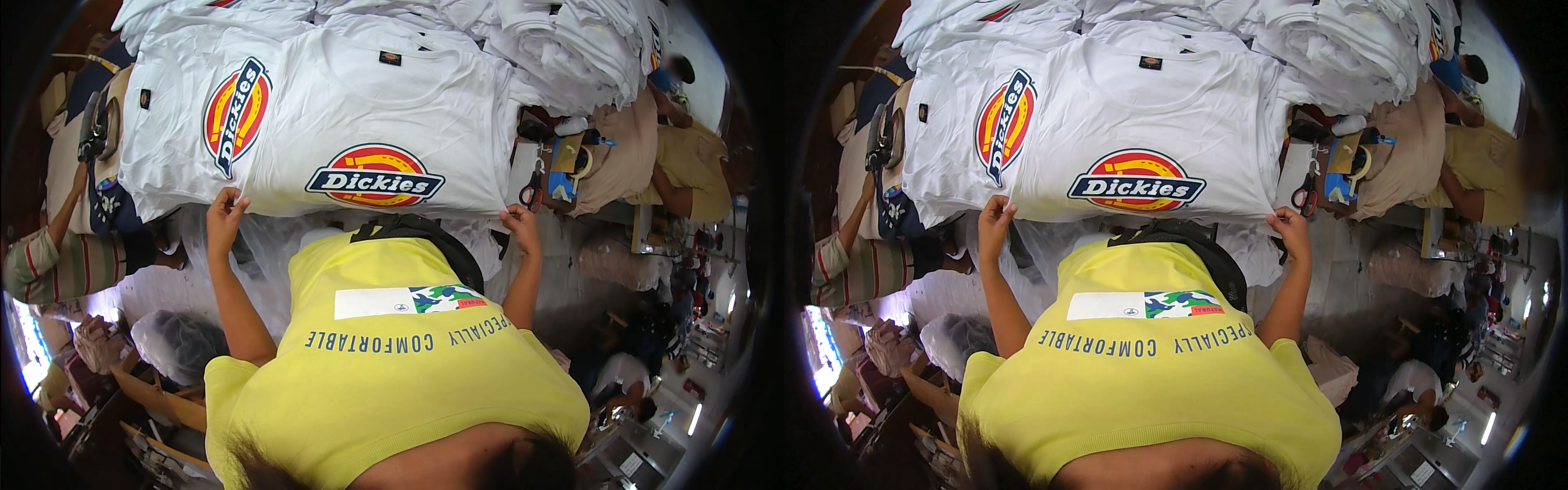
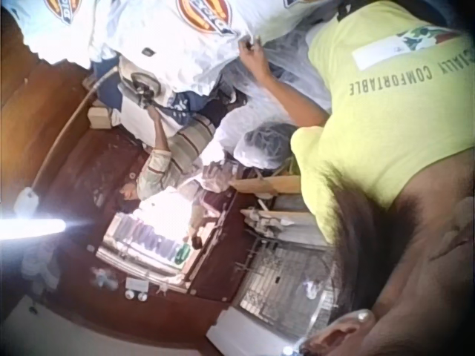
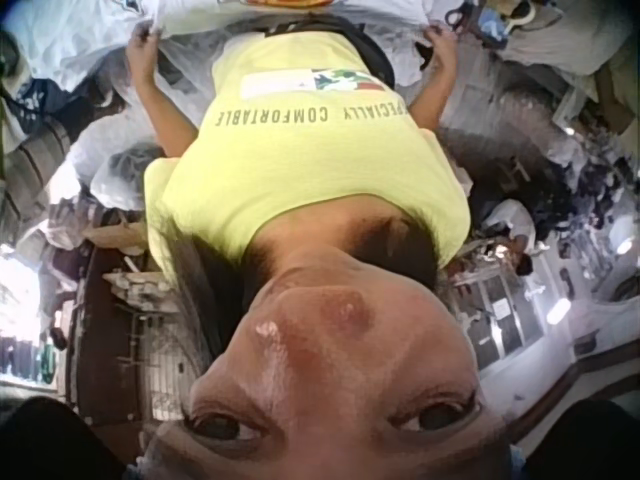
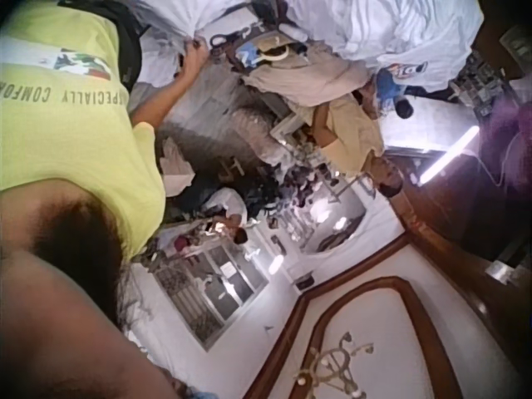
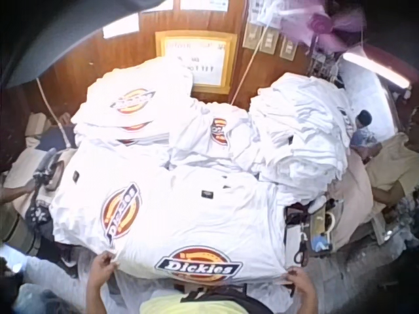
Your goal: The person organizes, aligns, and trims excess threads from white t-shirts using shears in a garment factory setting.
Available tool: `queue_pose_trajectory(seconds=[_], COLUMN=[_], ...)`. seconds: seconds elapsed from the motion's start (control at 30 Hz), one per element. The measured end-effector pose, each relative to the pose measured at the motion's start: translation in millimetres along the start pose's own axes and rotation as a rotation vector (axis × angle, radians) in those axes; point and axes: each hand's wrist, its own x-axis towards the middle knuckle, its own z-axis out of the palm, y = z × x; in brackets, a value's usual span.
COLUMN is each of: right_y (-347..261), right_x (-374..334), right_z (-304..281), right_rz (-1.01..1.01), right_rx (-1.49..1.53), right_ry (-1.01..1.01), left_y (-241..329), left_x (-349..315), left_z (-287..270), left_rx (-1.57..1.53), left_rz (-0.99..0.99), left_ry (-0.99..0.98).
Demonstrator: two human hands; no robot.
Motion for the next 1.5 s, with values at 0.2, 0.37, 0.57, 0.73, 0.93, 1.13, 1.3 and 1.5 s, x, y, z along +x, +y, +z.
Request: queue_pose_trajectory(seconds=[0.2, 0.37, 0.57, 0.73, 0.93, 1.13, 1.3, 1.5], right_y=[-5.2, -14.7, -149.5, -226.5, -289.5, -278.7, -271.8, -231.7], right_x=[-19.5, 1.8, 52.6, 137.9, 192.7, 221.8, 213.4, 248.2], right_z=[-34.8, -29.0, 82.3, 209.8, 311.8, 310.5, 295.0, 256.6], right_rz=[0.051, -0.026, -0.264, -0.310, -0.112, 0.013, -0.055, -0.136], right_rx=[0.147, -0.089, 0.308, 0.369, 0.565, 0.821, 1.014, 1.353], right_ry=[0.107, 0.124, -0.134, -0.601, -0.796, -0.638, -0.754, -1.111], left_y=[15.0, 3.6, -27.7, -39.9, -41.5, -27.7, 3.5, 21.8], left_x=[-16.8, -29.1, -41.2, -40.2, -44.0, -55.9, -78.5, -92.1], left_z=[-12.0, 12.1, 17.2, 29.7, 42.3, 42.0, 59.2, 78.1], left_rx=[-0.153, -0.210, -0.254, -0.259, -0.365, -0.315, 0.215, 0.405], left_rz=[-0.054, -0.146, -0.181, -0.169, -0.097, -0.141, 0.324, 0.653], left_ry=[0.074, 0.104, 0.094, 0.109, 0.200, 0.323, 0.409, 0.157])
